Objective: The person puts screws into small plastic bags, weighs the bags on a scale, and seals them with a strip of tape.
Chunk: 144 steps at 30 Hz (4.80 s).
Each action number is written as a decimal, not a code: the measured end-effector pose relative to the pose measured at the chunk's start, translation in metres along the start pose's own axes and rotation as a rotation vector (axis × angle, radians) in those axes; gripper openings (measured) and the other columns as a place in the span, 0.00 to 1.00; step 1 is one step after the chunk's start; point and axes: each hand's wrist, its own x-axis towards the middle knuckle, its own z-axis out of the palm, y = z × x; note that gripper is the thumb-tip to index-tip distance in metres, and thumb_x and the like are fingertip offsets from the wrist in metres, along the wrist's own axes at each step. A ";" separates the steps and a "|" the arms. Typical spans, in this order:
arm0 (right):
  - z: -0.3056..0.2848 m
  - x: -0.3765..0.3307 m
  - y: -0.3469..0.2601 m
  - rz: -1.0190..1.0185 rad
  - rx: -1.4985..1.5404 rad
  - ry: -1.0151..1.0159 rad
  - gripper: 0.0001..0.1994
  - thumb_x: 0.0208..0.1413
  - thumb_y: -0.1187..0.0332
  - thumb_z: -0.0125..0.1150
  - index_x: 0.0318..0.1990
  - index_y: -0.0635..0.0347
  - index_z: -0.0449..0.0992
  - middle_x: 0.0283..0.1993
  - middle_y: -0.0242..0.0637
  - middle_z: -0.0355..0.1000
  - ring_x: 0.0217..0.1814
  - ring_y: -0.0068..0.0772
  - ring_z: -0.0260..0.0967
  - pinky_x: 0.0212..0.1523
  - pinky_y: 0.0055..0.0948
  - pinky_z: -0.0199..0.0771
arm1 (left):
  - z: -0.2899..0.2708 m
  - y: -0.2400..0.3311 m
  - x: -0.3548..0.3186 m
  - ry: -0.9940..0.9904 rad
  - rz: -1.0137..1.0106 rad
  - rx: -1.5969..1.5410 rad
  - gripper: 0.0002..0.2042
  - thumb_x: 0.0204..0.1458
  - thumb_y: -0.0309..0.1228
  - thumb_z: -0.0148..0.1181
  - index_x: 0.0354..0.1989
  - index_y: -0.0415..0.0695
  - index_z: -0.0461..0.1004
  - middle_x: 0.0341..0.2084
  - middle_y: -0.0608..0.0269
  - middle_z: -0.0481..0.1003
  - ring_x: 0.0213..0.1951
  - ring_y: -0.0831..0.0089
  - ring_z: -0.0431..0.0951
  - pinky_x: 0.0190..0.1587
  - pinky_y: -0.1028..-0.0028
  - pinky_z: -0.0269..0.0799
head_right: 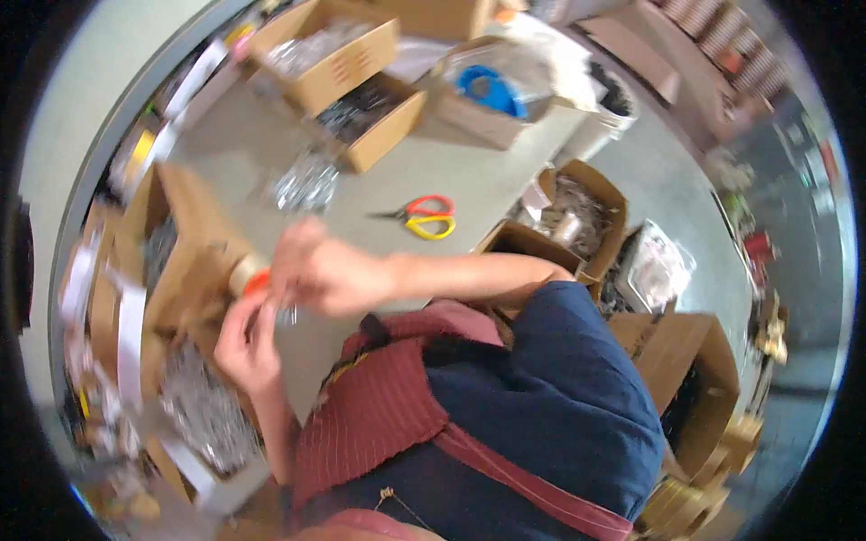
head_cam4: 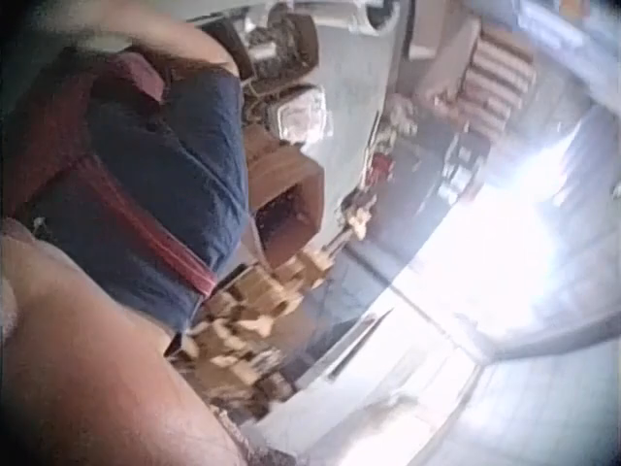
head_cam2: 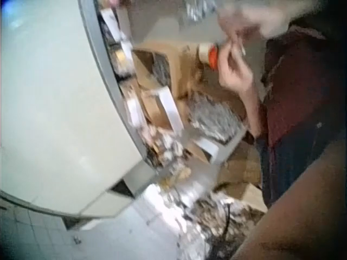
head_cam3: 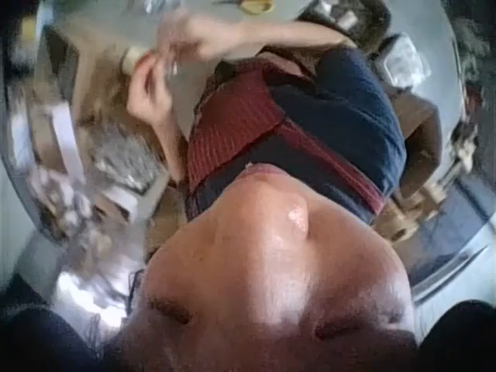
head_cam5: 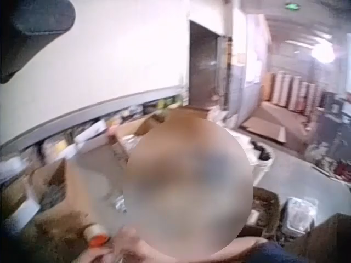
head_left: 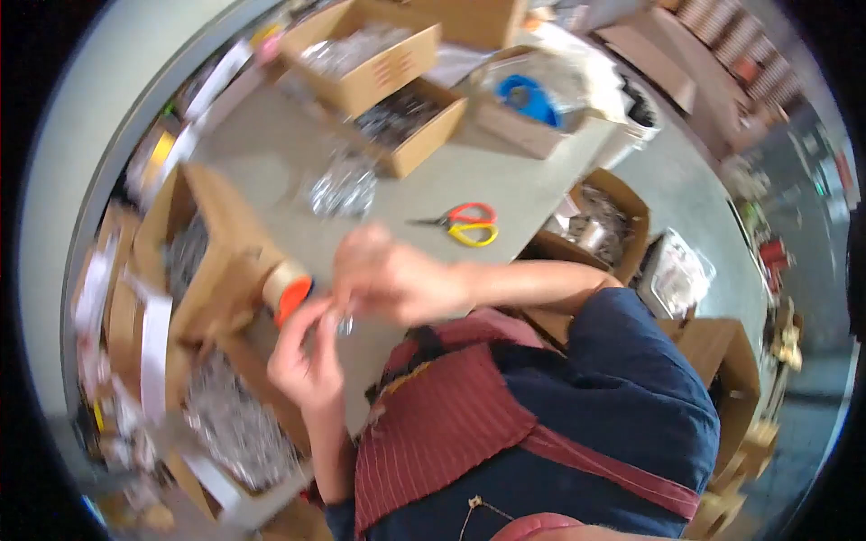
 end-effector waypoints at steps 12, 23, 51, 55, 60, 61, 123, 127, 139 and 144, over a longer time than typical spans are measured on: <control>-0.008 0.014 -0.026 0.458 0.297 0.146 0.05 0.60 0.73 0.60 0.42 0.62 0.74 0.40 0.32 0.71 0.49 0.30 0.65 0.54 0.30 0.63 | 0.002 0.016 0.012 0.111 -0.062 -0.400 0.05 0.57 0.19 0.60 0.39 0.30 0.77 0.33 0.57 0.80 0.38 0.72 0.82 0.43 0.76 0.76; -0.013 0.013 -0.032 0.494 0.262 -0.008 0.11 0.58 0.72 0.66 0.46 0.64 0.73 0.42 0.31 0.71 0.47 0.24 0.68 0.52 0.27 0.68 | -0.002 0.021 0.010 0.071 -0.111 -0.522 0.06 0.57 0.18 0.60 0.41 0.30 0.76 0.35 0.54 0.80 0.38 0.71 0.81 0.44 0.74 0.78; -0.018 0.019 -0.038 0.290 0.350 -0.053 0.08 0.55 0.75 0.64 0.41 0.63 0.75 0.42 0.34 0.73 0.46 0.27 0.69 0.51 0.28 0.67 | -0.014 0.033 0.017 -0.174 -0.045 -0.066 0.08 0.46 0.20 0.69 0.29 0.38 0.74 0.28 0.63 0.79 0.31 0.81 0.78 0.35 0.79 0.73; -0.013 0.016 -0.042 0.510 0.712 0.089 0.04 0.61 0.75 0.58 0.42 0.62 0.73 0.40 0.29 0.69 0.45 0.20 0.64 0.49 0.24 0.65 | -0.013 0.041 0.016 -0.167 -0.079 -0.138 0.08 0.48 0.21 0.69 0.30 0.37 0.74 0.30 0.63 0.80 0.34 0.80 0.79 0.37 0.79 0.74; -0.006 0.011 -0.043 0.497 0.744 0.158 0.04 0.63 0.74 0.57 0.43 0.62 0.71 0.41 0.28 0.67 0.45 0.17 0.63 0.47 0.21 0.64 | -0.015 0.047 0.015 -0.244 -0.234 -0.216 0.07 0.52 0.21 0.67 0.36 0.36 0.75 0.34 0.63 0.79 0.37 0.79 0.78 0.44 0.78 0.73; -0.004 0.011 -0.042 0.471 0.739 0.196 0.04 0.63 0.74 0.57 0.43 0.63 0.71 0.40 0.28 0.68 0.45 0.17 0.63 0.47 0.21 0.64 | -0.015 0.045 0.015 -0.241 -0.235 -0.216 0.07 0.52 0.21 0.67 0.36 0.36 0.75 0.34 0.63 0.79 0.37 0.79 0.78 0.44 0.78 0.73; -0.003 -0.002 0.020 0.870 0.228 -0.077 0.11 0.53 0.75 0.62 0.43 0.67 0.73 0.34 0.31 0.72 0.35 0.21 0.71 0.31 0.23 0.71 | -0.006 -0.062 -0.025 -0.222 -0.491 -1.177 0.34 0.50 0.33 0.53 0.66 0.29 0.56 0.61 0.43 0.64 0.63 0.53 0.65 0.66 0.50 0.59; -0.005 0.003 0.003 0.799 0.460 -0.098 0.17 0.51 0.75 0.64 0.48 0.64 0.70 0.32 0.28 0.70 0.36 0.16 0.68 0.39 0.20 0.67 | -0.007 -0.062 -0.028 -0.166 -0.532 -1.348 0.34 0.51 0.33 0.51 0.67 0.29 0.55 0.62 0.43 0.64 0.62 0.53 0.68 0.65 0.52 0.61; -0.003 0.013 0.007 0.813 0.461 -0.035 0.21 0.50 0.75 0.66 0.52 0.61 0.70 0.36 0.27 0.73 0.40 0.17 0.69 0.43 0.17 0.66 | -0.013 -0.038 -0.018 -0.119 -0.649 -1.187 0.26 0.67 0.42 0.43 0.60 0.27 0.62 0.54 0.42 0.72 0.55 0.54 0.76 0.60 0.56 0.70; -0.003 0.015 -0.001 0.818 0.402 0.022 0.18 0.52 0.74 0.67 0.50 0.62 0.71 0.36 0.30 0.75 0.39 0.16 0.71 0.40 0.18 0.68 | -0.018 -0.029 -0.015 -0.146 -0.589 -1.040 0.26 0.63 0.39 0.49 0.58 0.26 0.65 0.53 0.44 0.74 0.53 0.58 0.77 0.57 0.59 0.74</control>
